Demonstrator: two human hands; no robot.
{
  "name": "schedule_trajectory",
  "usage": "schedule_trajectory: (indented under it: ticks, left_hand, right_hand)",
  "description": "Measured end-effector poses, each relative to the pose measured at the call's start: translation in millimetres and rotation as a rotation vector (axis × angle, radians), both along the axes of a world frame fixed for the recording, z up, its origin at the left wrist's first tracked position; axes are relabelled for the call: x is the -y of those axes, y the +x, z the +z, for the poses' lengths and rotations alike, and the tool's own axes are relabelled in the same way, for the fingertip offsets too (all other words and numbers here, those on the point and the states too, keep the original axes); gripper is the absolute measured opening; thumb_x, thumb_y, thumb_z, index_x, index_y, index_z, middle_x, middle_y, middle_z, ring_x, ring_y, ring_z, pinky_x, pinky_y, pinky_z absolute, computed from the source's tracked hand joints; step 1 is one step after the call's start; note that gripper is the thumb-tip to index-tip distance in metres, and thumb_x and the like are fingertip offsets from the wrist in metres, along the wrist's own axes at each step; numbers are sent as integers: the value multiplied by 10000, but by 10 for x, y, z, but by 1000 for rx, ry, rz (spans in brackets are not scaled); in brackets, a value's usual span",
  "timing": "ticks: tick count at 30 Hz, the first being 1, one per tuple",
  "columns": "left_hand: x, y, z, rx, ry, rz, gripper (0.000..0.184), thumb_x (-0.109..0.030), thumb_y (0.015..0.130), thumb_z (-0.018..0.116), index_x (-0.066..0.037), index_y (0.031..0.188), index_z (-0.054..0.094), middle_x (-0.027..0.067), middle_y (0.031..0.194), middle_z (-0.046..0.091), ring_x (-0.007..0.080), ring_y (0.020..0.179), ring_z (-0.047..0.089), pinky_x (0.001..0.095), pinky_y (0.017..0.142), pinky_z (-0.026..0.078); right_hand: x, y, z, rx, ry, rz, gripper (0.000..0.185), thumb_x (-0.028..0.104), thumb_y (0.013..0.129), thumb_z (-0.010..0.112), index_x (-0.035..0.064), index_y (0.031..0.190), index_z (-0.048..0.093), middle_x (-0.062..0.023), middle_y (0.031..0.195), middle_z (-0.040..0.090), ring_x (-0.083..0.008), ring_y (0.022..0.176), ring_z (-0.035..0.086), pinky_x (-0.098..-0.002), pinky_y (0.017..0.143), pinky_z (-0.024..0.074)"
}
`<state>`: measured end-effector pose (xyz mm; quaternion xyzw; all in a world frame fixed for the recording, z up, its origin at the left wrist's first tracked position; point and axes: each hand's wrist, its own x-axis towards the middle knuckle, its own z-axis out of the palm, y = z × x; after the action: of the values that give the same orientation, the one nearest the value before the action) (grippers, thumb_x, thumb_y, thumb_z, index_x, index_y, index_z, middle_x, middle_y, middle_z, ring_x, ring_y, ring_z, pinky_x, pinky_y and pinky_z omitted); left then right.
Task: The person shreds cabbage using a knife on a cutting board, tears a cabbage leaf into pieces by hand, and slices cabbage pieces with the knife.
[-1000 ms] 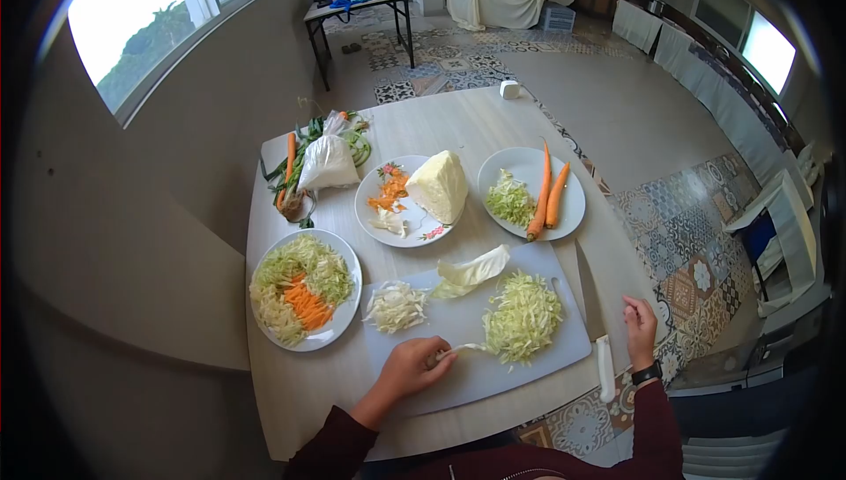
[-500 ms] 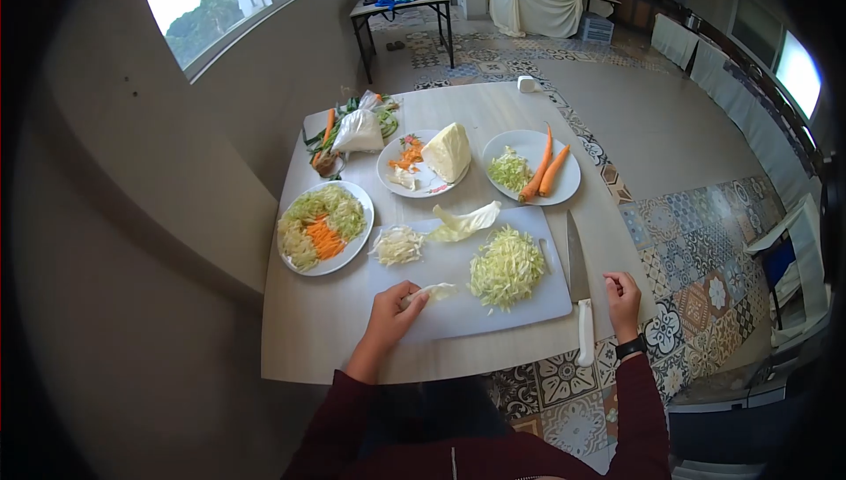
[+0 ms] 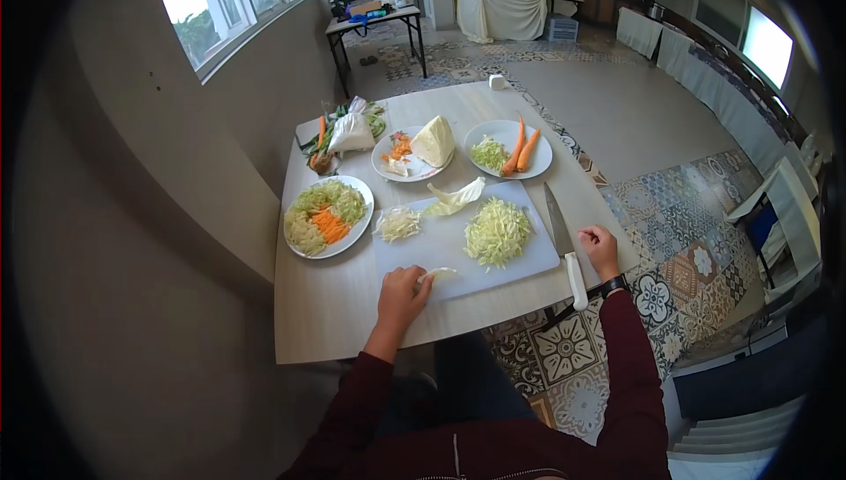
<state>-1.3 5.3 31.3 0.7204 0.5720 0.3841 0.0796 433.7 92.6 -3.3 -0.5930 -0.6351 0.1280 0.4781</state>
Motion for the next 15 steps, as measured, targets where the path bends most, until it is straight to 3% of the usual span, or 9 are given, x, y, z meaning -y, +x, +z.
schedule_trajectory:
  ticks: [8, 15]
  left_hand:
    - [19, -37, -18, 16, 24, -10, 151, -230, 877, 701, -86, 853, 660, 101, 724, 595, 297, 719, 573, 417, 715, 431]
    - [2, -31, -37, 5, 33, -16, 156, -231, 878, 694, -83, 847, 658, 95, 741, 606, 298, 734, 578, 420, 727, 425]
  right_hand:
    - [14, -23, 14, 31, 3, -20, 107, 92, 822, 691, -6, 860, 711, -27, 710, 586, -97, 610, 496, -252, 573, 411]
    - [24, -26, -6, 49, 29, -57, 132, 125, 804, 707, 9, 864, 720, -77, 748, 613, -155, 622, 557, -279, 588, 464]
